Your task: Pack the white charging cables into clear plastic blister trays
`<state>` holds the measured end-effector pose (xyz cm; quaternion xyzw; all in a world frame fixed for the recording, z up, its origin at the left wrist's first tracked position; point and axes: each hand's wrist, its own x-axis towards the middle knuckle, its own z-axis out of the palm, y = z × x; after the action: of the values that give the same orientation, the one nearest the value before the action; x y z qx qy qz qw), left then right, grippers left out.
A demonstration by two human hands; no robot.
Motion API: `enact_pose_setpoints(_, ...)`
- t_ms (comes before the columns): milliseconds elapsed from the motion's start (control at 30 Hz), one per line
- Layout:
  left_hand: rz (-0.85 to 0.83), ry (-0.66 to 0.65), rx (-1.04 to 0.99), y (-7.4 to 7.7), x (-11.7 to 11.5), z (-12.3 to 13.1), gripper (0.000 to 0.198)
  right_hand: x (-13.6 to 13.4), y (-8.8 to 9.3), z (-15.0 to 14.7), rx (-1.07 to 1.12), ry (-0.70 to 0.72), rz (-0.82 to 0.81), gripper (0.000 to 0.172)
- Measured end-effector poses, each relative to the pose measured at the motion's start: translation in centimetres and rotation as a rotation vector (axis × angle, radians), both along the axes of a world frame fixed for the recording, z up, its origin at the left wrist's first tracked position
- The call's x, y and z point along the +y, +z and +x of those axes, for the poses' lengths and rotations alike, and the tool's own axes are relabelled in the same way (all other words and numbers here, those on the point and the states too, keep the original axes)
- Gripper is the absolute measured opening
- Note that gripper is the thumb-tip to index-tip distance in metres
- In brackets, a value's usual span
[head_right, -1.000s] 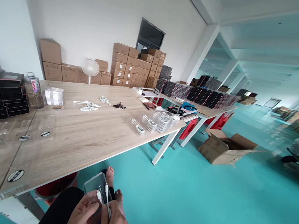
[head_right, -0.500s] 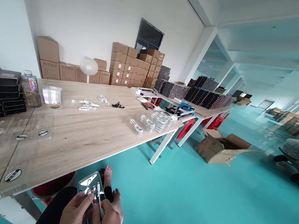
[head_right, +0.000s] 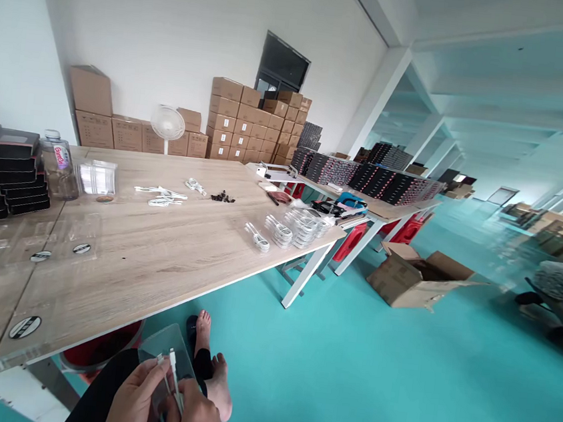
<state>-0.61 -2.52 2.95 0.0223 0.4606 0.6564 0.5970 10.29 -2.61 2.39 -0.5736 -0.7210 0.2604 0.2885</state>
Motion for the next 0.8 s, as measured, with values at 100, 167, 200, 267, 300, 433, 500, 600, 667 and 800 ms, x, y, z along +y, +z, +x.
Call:
enact_pose_setpoints(100, 0.082, -0.001, 0.104, 0.5, 0.0, -0.3, 0.038, 0.1, -0.1, -0.1, 0.058, 0.03, 0.001, 0.035)
enact_pose_setpoints(167, 0.111, 0.022, 0.18, 1.0, 0.1, -0.2, 0.04, 0.1, -0.3, 0.0, 0.065, 0.034, 0.028, 0.044)
enact_pose_setpoints(200, 0.113, 0.025, 0.202, 1.2, 0.2, -0.2, 0.041, 0.0, -0.4, 0.1, 0.052, 0.031, 0.049, 0.047)
enact_pose_setpoints(267, 0.118, 0.029, 0.228, 1.6, 0.3, -0.1, 0.041, 0.0, -0.2, 0.2, 0.004, 0.025, 0.105, 0.049)
enact_pose_setpoints(300, 0.123, 0.031, 0.235, 1.8, 0.3, -0.1, 0.041, 0.0, 0.0, 0.3, -0.016, 0.025, 0.141, 0.048)
enact_pose_setpoints(433, 0.133, 0.022, 0.219, 2.9, 0.0, 0.0, 0.042, 0.3, 1.1, 0.8, 0.07, 0.07, 0.302, 0.039)
enact_pose_setpoints(500, 0.145, 0.017, 0.162, 3.5, -0.2, 0.1, 0.042, 0.6, 1.4, 1.0, 0.169, 0.098, 0.343, 0.032)
enact_pose_setpoints(600, 0.181, 0.003, 0.072, 4.2, -0.4, 0.2, 0.04, 0.7, 1.6, 1.2, 0.254, 0.111, 0.328, 0.025)
enact_pose_setpoints(667, 0.207, -0.009, 0.038, 4.5, -0.4, 0.2, 0.038, 0.7, 1.8, 1.2, 0.269, 0.102, 0.304, 0.027)
enact_pose_setpoints(800, 0.2, -0.019, 0.037, 4.7, -0.4, 0.1, 0.042, 0.9, 2.6, 1.3, 0.289, 0.11, 0.25, 0.033)
